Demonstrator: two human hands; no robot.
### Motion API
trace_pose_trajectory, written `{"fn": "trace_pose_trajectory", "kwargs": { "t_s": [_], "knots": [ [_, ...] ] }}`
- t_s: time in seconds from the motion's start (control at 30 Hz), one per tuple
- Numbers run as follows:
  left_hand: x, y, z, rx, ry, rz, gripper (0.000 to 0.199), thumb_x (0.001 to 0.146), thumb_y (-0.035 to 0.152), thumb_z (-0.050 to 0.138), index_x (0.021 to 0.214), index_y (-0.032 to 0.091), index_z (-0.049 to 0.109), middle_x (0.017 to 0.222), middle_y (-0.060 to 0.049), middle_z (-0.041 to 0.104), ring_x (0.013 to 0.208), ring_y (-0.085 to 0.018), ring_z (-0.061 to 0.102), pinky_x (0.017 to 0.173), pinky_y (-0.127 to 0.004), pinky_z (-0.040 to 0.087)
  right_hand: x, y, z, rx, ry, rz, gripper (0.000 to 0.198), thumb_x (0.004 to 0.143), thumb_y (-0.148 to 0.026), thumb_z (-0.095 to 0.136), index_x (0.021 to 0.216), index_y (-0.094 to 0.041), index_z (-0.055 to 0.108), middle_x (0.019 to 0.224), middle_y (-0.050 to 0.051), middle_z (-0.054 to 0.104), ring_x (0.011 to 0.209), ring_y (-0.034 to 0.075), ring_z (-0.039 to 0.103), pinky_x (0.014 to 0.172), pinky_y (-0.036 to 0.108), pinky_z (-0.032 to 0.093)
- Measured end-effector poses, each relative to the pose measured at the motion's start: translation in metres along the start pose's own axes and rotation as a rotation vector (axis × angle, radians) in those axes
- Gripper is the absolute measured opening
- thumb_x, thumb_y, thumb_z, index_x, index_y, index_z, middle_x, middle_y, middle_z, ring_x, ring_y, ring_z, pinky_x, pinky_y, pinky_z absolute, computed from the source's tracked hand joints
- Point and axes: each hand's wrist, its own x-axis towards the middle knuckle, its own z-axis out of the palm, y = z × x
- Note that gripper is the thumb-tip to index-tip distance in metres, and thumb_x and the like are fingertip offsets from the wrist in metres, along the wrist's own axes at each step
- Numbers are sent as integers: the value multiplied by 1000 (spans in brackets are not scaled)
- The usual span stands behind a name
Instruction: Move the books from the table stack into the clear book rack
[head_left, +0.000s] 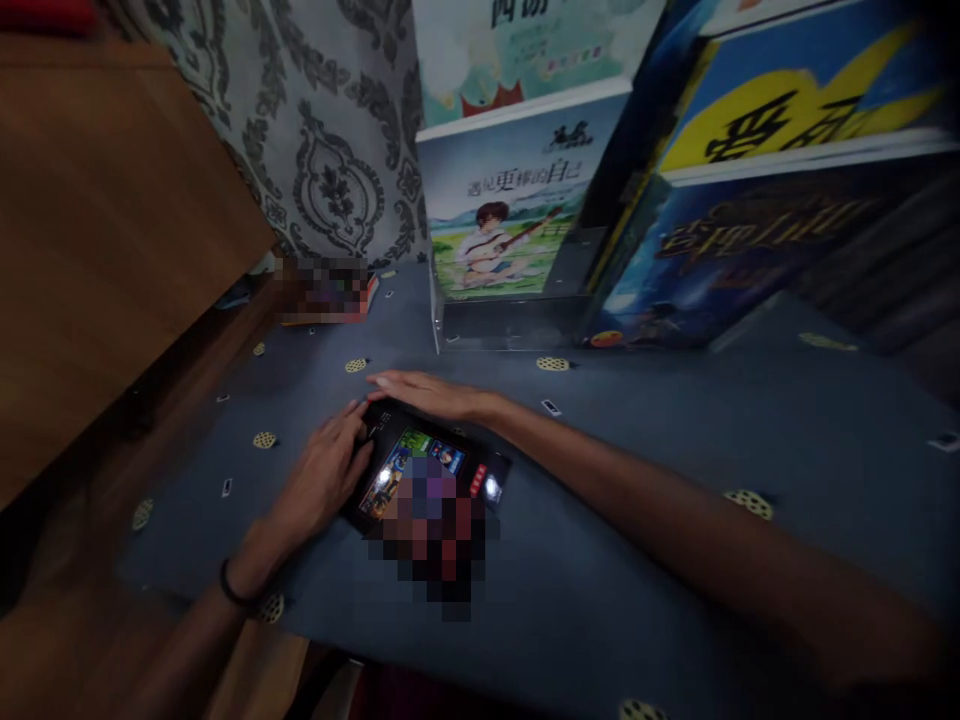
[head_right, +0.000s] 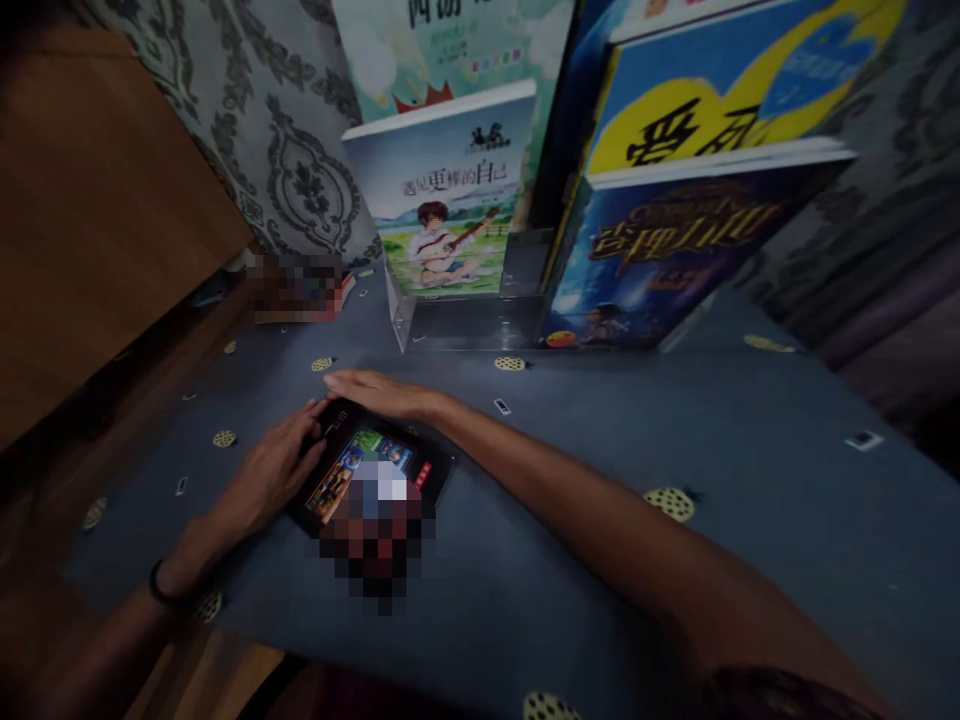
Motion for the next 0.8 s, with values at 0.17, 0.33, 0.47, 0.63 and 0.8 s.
{"fn": "trace_pose_trajectory", "kwargs": {
  "t_s": [0.17, 0.33, 0.47, 0.63, 0.8],
  "knots": [
    [10, 12, 0, 89, 14, 6, 15, 102, 26, 40, 108, 20, 51, 133, -16, 64, 129, -31, 58, 100, -54, 51, 2, 2, 0, 33, 8, -22, 48, 104, -55, 38, 122, -20, 65, 128, 9, 69, 122, 21, 61, 112, 37, 43],
    [13, 24, 4, 160, 34, 35, 30, 100, 18, 37, 126, 16, 52, 128, -16, 67, 120, -30, 63, 98, -53, 51, 2, 0, -1, 70, -17, -41, 42, 104, -52, 38, 104, -20, 65, 116, 8, 71, 111, 20, 64, 106, 37, 46],
    [17, 38, 10, 137, 51, 82, 36, 98, 14, 37, 129, 13, 55, 128, -16, 68, 123, -30, 62, 100, -51, 51, 0, -2, -2, 106, -37, -51, 35, 103, -50, 42, 99, -20, 61, 107, 6, 72, 104, 21, 64, 100, 37, 49],
    [20, 62, 16, 94, 59, 123, 35, 100, 22, 43, 132, 14, 56, 134, -16, 65, 130, -31, 58, 107, -53, 48, -1, -3, -3, 36, 5, -37, 37, 102, -52, 44, 100, -20, 62, 106, 5, 70, 101, 19, 63, 97, 33, 48],
    [20, 91, 20, 52, -7, 163, 36, 103, 24, 40, 134, 16, 57, 137, -15, 65, 133, -29, 57, 110, -54, 46, -1, -1, -1, 35, 25, -56, 39, 102, -53, 45, 96, -20, 64, 100, 4, 70, 97, 19, 63, 93, 31, 49]
  ]
}}
